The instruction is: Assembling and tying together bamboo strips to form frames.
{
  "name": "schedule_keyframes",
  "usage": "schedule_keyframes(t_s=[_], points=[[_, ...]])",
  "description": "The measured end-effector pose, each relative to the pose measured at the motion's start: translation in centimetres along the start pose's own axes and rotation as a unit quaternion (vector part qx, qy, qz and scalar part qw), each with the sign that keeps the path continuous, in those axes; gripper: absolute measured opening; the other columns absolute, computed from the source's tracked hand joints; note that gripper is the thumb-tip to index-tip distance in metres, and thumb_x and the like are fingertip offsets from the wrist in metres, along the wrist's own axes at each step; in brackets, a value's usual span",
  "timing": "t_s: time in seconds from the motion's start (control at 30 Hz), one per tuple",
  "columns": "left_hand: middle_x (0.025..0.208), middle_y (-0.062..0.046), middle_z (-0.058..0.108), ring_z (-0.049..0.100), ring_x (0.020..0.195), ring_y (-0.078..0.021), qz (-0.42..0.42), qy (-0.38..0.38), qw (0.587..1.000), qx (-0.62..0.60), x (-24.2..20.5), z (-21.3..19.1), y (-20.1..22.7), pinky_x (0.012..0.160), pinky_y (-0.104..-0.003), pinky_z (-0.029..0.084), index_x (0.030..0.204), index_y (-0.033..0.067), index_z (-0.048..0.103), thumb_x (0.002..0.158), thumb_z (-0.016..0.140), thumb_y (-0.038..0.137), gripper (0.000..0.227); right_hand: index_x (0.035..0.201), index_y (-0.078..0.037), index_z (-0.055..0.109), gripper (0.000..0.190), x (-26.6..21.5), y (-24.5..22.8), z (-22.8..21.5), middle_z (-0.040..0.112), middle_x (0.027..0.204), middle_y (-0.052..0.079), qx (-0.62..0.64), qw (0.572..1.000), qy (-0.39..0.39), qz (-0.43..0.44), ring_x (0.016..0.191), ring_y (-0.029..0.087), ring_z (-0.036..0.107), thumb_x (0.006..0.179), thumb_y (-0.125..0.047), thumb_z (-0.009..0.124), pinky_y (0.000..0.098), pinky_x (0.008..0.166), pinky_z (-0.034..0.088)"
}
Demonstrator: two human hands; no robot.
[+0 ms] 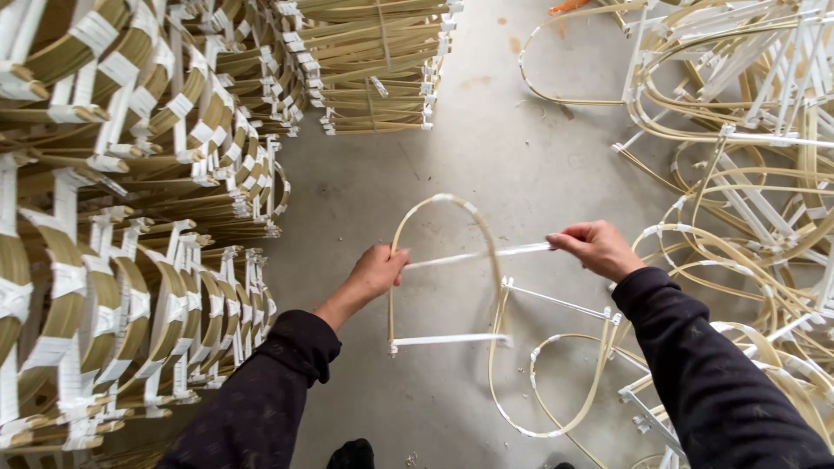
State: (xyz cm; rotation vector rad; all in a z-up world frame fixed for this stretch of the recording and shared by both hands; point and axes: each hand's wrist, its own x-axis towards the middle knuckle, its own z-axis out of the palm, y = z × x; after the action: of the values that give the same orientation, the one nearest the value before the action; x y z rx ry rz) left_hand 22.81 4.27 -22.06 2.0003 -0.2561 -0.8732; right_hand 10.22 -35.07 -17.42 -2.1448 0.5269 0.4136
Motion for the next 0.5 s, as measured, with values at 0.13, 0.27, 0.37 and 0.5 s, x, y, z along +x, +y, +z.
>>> schedule_keyframes(t_s=[0.13,0.27,0.37,0.5], points=[[0.071,-0.01,0.072,0.072,0.071,-0.0259,-0.032,0.044,0.994,0.097,3.4,2.0,-4.9,0.07,-0.04,0.054,0.093,0.0074,0.073,0.095,0.052,0.039,0.038,0.098,-0.011,0.082,0.032,1.4,2.8,0.9,0.073,0.074,0.007,-0.09,0.992,0.087,-0.02,0.065,0.016,0.063,0.092,-0.04,0.071,0.0352,0.064,0.051],[0.096,-0.017,0.071,0.068,0.097,-0.0401,-0.035,0.085,0.976,0.196,5.1,2.9,-6.8,0.083,-0.052,0.052,0.107,0.0059,0.07,0.097,0.054,0.041,0.04,0.098,-0.013,0.076,0.03,-1.7,-1.0,2.8,0.072,0.09,0.01,-0.315,0.89,0.225,-0.24,0.084,0.03,0.067,0.083,-0.039,0.075,0.0444,0.076,0.053],[0.118,-0.023,0.063,0.062,0.109,-0.0442,0.009,0.125,0.967,0.22,3.0,2.7,-6.1,0.088,-0.053,0.049,0.127,0.0043,0.056,0.092,0.064,0.038,0.05,0.094,-0.016,0.07,0.033,-4.4,1.5,6.6,0.072,0.087,0.008,-0.327,0.867,0.151,-0.345,0.082,0.03,0.069,0.071,-0.038,0.08,0.0432,0.073,0.054],[0.13,-0.018,0.053,0.052,0.124,-0.0397,0.076,0.149,0.891,0.422,-2.4,2.0,-1.0,0.099,-0.058,0.04,0.138,0.0053,0.038,0.083,0.076,0.032,0.072,0.084,-0.014,0.065,0.05,-12.7,6.8,14.0,0.066,0.08,0.009,-0.338,0.882,-0.176,-0.278,0.072,0.034,0.066,0.07,-0.058,0.084,0.0481,0.061,0.05]])
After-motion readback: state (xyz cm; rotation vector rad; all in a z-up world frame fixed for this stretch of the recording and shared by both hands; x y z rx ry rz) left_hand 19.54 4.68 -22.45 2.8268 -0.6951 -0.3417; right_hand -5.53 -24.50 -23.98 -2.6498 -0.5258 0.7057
